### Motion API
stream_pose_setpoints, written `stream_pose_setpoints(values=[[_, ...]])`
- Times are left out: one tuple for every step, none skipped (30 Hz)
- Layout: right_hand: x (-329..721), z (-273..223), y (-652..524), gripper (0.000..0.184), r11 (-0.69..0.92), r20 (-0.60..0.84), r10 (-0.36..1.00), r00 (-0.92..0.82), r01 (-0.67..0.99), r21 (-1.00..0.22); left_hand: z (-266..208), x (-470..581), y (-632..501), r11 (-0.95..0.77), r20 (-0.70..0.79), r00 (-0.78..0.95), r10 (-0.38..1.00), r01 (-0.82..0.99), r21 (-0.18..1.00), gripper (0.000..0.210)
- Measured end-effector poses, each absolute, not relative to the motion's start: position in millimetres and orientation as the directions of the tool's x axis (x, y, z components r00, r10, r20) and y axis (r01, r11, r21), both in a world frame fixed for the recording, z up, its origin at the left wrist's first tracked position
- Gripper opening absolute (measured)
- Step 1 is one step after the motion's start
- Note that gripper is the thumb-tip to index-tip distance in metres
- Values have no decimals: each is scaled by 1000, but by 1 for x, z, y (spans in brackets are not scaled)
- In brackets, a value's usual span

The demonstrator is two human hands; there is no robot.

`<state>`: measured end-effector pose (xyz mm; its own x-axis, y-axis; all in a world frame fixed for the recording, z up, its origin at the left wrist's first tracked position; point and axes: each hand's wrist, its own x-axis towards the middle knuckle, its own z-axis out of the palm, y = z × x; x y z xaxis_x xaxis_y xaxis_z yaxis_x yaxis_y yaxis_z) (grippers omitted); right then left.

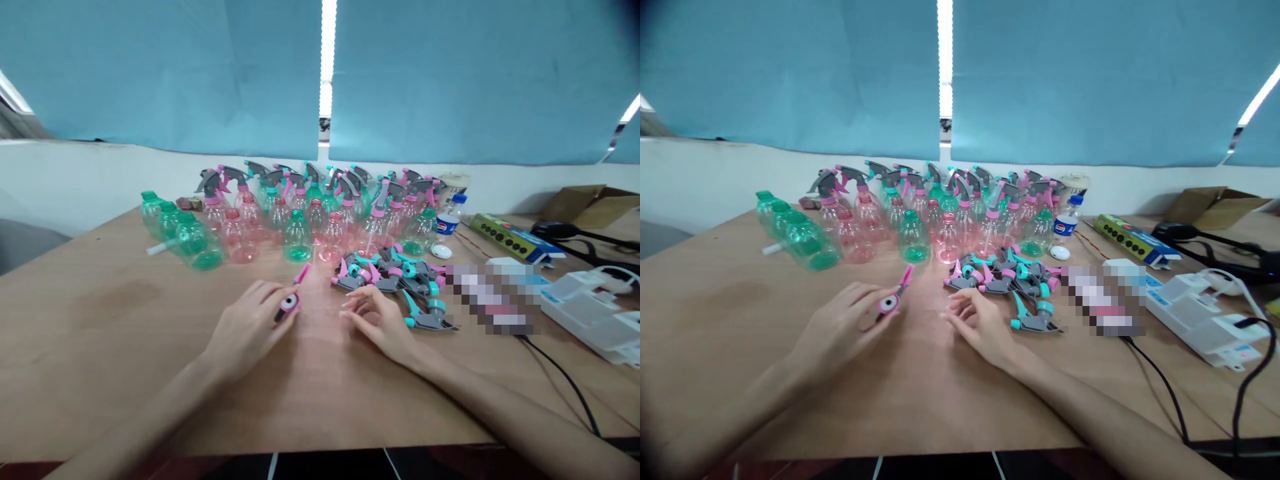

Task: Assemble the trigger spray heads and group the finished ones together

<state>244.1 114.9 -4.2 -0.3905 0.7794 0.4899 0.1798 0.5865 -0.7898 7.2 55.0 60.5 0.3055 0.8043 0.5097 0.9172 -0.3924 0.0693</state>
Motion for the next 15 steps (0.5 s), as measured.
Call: stream_pose_setpoints(values=[[246, -4, 118, 21, 618, 521, 771, -365, 234, -751, 62, -4, 57, -355, 547, 289, 786, 935, 17, 21], [247, -3, 121, 17, 645, 552, 759, -344, 284, -710, 63, -16, 58, -345, 569, 299, 766, 938, -28, 21], [249, -2, 124, 14, 666, 581, 745, -328, 324, -672, 62, -27, 59, -354, 569, 324, 756, 933, -62, 20], [251, -1, 126, 12, 682, 603, 731, -319, 355, -639, 61, -37, 59, -360, 564, 340, 752, 929, -81, 21], [253, 0, 129, 11, 692, 617, 721, -316, 377, -616, 58, -45, 59, -365, 526, 356, 772, 927, -90, 23], [254, 1, 131, 11, 698, 626, 714, -314, 390, -600, 54, -51, 58, -376, 486, 371, 791, 922, -93, 25], [256, 3, 134, 13, 702, 631, 709, -316, 403, -587, 50, -55, 57, -384, 449, 381, 808, 919, -89, 26], [258, 4, 136, 14, 706, 635, 703, -320, 421, -570, 46, -56, 55, -397, 415, 394, 820, 914, -84, 27], [260, 4, 139, 15, 708, 638, 699, -324, 441, -552, 42, -56, 54, -415, 387, 412, 825, 906, -81, 29], [262, 5, 141, 15, 708, 639, 696, -327, 462, -534, 39, -54, 54, -434, 364, 432, 825, 897, -81, 29], [263, 4, 144, 16, 706, 639, 695, -330, 485, -516, 36, -51, 54, -455, 345, 454, 822, 887, -83, 30], [265, 4, 146, 16, 702, 637, 695, -333, 508, -499, 34, -49, 55, -470, 327, 471, 819, 878, -87, 31], [266, 3, 148, 17, 696, 635, 696, -335, 532, -482, 32, -46, 57, -476, 312, 478, 821, 875, -89, 32], [267, 2, 150, 18, 689, 631, 698, -337, 555, -465, 31, -44, 59, -473, 301, 477, 826, 876, -90, 33], [268, 1, 152, 18, 681, 628, 701, -338, 579, -449, 30, -44, 62, -467, 295, 471, 831, 880, -88, 35]])
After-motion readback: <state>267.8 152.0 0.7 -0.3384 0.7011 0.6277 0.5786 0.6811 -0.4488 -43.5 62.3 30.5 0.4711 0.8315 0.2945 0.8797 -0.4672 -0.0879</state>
